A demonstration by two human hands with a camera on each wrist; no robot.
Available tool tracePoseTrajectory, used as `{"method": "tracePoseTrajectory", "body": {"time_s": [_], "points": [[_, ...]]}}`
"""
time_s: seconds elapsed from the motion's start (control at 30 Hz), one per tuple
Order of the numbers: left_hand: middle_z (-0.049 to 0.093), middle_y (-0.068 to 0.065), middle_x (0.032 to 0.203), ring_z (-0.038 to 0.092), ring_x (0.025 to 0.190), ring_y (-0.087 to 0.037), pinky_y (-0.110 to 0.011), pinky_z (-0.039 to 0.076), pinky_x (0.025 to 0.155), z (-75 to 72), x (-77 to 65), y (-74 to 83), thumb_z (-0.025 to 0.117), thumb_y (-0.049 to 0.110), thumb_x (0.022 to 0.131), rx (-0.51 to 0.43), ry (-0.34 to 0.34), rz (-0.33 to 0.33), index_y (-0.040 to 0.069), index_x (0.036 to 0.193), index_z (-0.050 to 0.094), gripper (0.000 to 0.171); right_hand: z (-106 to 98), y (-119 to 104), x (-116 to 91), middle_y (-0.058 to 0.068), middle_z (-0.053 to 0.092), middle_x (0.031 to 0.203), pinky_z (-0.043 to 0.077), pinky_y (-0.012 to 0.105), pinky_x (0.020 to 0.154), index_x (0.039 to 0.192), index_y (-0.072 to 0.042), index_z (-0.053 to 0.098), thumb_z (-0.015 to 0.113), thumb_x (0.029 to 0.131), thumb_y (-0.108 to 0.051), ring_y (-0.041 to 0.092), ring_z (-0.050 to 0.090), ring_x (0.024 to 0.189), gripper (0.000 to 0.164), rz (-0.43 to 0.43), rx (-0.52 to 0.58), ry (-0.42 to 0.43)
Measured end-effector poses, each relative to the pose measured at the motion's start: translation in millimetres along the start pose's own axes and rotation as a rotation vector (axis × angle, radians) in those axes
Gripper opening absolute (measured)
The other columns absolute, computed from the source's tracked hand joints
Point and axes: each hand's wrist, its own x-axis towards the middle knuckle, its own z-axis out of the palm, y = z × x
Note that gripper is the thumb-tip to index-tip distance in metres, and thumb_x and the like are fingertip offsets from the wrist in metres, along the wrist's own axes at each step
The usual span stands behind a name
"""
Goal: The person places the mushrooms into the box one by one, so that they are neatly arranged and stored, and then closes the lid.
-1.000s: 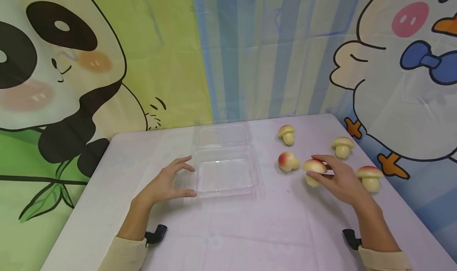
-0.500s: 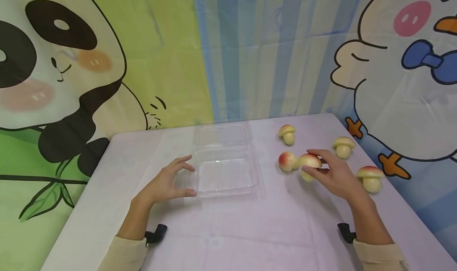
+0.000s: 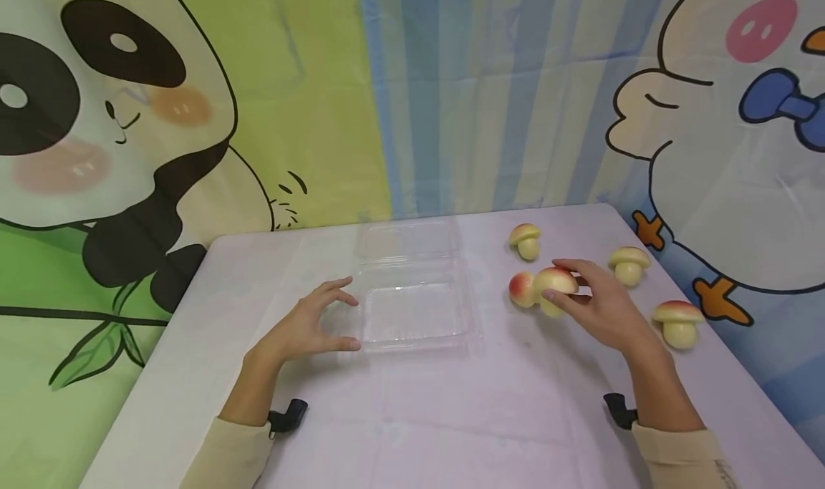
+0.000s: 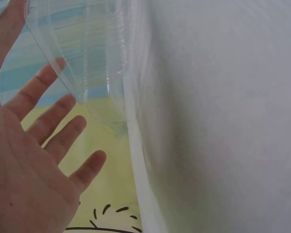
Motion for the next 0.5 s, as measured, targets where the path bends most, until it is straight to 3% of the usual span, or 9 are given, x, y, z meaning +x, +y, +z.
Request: {"method": "tracePoseTrajectory", "body": {"time_s": [0.1,0.23,0.33,0.43,0.5], "points": [[0.034,0.009,0.165,0.034,0.150,-0.034,-0.069,0.032,0.113,-0.3,-1.2,-0.5,0.085,0.071,0.067,-0.005,-0.001,-0.003,0.026,0.125,0.066,0.076,1.8,-3.0,3.0,0.015,0.063,0.131,0.044,0.002,0.077,0.143,-0.008,0.056,0.077,0.095,-0.025,-0.017,0.046,0.106,0.055,0.001,-0.013,0.000],[0.034,0.005,0.165,0.033,0.151,-0.034,-0.069,0.032,0.113,-1.0,-2.0,-0.3,0.086,0.069,0.068,-0.011,0.003,0.009,0.026,0.125,0.066,0.075,2.8,-7.1,6.9,0.016,0.063,0.130,0.043,0.001,0.077,0.143,-0.007,0.056,0.076,0.095,-0.026,0.007,0.059,0.110,0.055,-0.003,-0.030,-0.007],[0.034,0.005,0.165,0.033,0.151,-0.034,-0.069,0.032,0.113,-1.3,-1.6,0.4,0.087,0.066,0.069,-0.018,0.006,0.017,0.025,0.125,0.066,0.073,3.2,-11.6,11.2,0.016,0.062,0.131,0.044,0.002,0.077,0.143,-0.007,0.055,0.076,0.095,-0.025,0.008,0.059,0.109,0.055,-0.008,-0.024,-0.011],[0.034,0.005,0.166,0.033,0.151,-0.035,-0.069,0.032,0.112,-1.5,-1.5,1.0,0.086,0.067,0.069,-0.015,0.003,0.022,0.025,0.126,0.066,0.073,4.8,-15.8,15.7,0.013,0.063,0.130,0.046,0.003,0.076,0.141,-0.007,0.057,0.078,0.094,-0.023,-0.004,0.054,0.104,0.054,-0.015,-0.003,0.005],[0.034,0.006,0.165,0.033,0.151,-0.034,-0.069,0.033,0.112,-2.1,-1.3,1.0,0.085,0.069,0.069,-0.009,0.000,0.021,0.025,0.125,0.066,0.074,7.6,-17.4,18.4,0.013,0.062,0.130,0.047,0.005,0.075,0.141,-0.006,0.057,0.078,0.094,-0.020,0.004,0.058,0.106,0.054,-0.029,0.014,0.008]]}}
